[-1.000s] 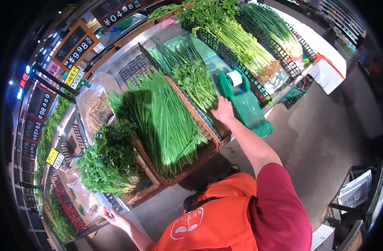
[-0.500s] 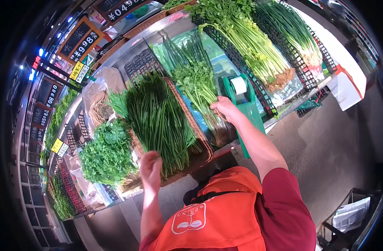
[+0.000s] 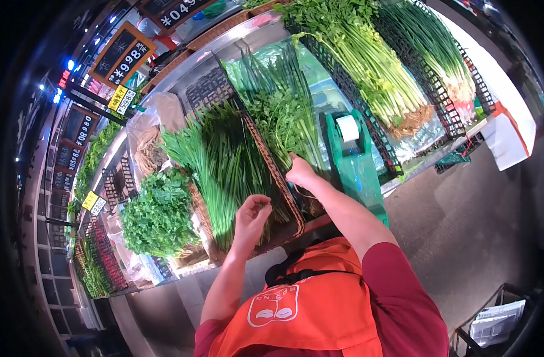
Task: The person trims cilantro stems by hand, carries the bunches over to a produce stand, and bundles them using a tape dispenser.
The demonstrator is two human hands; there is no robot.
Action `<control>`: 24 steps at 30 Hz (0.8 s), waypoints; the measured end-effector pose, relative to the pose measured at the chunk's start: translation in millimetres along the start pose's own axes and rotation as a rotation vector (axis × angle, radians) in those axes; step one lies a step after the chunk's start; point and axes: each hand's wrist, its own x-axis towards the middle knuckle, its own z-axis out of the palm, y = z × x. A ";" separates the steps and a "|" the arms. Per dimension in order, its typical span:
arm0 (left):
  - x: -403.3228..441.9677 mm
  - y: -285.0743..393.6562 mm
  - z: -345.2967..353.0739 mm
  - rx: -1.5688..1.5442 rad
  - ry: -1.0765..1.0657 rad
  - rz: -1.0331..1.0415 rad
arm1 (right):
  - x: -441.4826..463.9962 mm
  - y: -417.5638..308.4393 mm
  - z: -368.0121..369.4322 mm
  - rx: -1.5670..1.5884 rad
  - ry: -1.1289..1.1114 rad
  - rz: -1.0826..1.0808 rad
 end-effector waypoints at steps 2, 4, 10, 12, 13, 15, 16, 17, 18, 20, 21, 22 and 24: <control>1.3 2.0 -0.4 -0.004 -0.004 -0.023 | 7.4 8.4 0.8 0.162 -0.058 0.011; 1.5 1.0 -2.3 0.012 0.010 -0.014 | 3.0 -3.0 -13.1 0.226 -0.098 0.030; 26.9 20.0 -11.1 0.449 0.049 0.318 | -20.6 -53.4 -85.8 0.594 -0.222 0.076; 54.4 40.2 -10.2 0.847 0.065 0.629 | -31.2 -65.1 -102.8 0.678 -0.278 0.010; 66.9 56.9 -5.9 0.906 -0.030 0.641 | -31.4 -70.3 -108.1 0.608 -0.360 -0.031; 94.3 76.8 5.4 1.179 -0.129 0.884 | -31.2 -73.1 -109.8 0.526 -0.413 -0.077; 107.7 76.8 10.8 1.148 -0.170 0.916 | -30.9 -74.2 -110.8 0.487 -0.436 -0.102; 121.1 72.6 16.0 1.117 -0.214 0.950 | -30.5 -72.4 -113.0 0.380 -0.515 -0.184; 129.3 73.7 18.8 1.086 -0.259 0.983 | -33.4 -76.6 -116.4 0.440 -0.545 -0.167; 140.2 75.7 19.7 1.066 -0.295 0.764 | -41.0 -86.6 -126.6 0.565 -0.597 -0.134; 144.3 76.8 20.6 1.053 -0.317 0.653 | -36.7 -73.0 -128.5 0.780 -0.579 -0.132; 152.7 64.2 17.7 0.857 -0.168 0.853 | -32.3 -66.9 -129.1 0.959 -0.467 -0.108; 169.3 53.0 11.7 0.708 -0.133 0.750 | -14.7 -45.0 -114.9 0.708 -0.115 -0.006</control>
